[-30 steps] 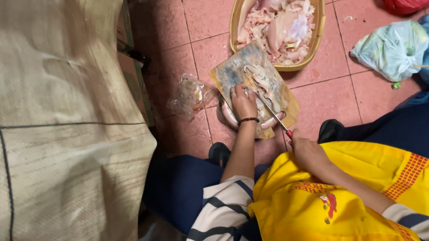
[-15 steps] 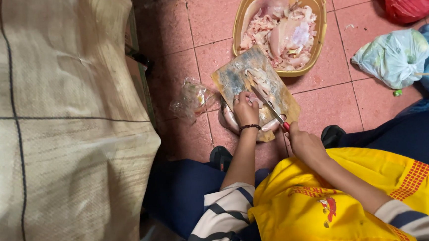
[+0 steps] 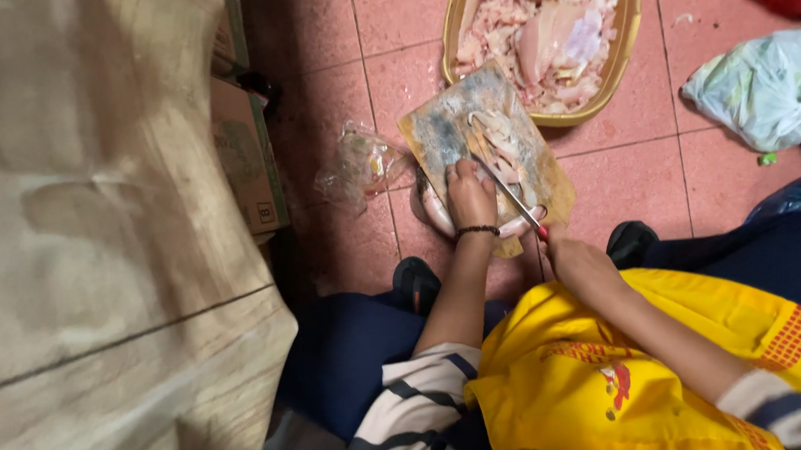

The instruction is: Slicing raw chicken breasts into thin strips on a cutting board.

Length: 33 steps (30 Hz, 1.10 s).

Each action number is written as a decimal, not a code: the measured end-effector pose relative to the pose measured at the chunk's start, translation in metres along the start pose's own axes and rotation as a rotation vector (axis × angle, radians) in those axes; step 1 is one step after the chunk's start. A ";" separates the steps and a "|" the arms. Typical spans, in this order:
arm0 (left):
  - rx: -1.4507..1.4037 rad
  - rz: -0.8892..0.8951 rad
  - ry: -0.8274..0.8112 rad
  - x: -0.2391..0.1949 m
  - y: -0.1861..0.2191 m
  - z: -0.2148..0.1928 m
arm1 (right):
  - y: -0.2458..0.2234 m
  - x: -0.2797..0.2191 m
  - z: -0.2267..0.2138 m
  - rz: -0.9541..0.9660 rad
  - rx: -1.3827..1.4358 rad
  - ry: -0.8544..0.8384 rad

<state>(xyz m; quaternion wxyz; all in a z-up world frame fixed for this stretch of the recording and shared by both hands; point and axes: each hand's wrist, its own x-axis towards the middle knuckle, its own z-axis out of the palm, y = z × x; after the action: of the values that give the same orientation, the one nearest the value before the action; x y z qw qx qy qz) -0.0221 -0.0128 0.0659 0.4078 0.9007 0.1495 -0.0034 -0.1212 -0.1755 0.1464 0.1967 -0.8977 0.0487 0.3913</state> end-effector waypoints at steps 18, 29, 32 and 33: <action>0.006 0.033 0.014 -0.001 0.004 -0.006 | 0.004 -0.016 0.003 0.019 0.011 0.121; 0.031 0.023 0.001 0.004 -0.024 0.009 | -0.004 -0.067 -0.059 0.061 0.114 -0.197; 0.037 0.053 0.026 0.004 -0.024 0.009 | 0.032 -0.066 -0.069 0.051 -0.040 -0.143; 0.042 0.064 0.034 0.003 -0.022 0.008 | 0.049 -0.059 -0.070 0.045 -0.132 -0.072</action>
<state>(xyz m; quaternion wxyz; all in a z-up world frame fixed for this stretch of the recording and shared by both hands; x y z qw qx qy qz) -0.0241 -0.0043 0.0438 0.3863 0.9133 0.1275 0.0219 -0.1263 -0.2521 0.2168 0.1299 -0.8928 0.0358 0.4299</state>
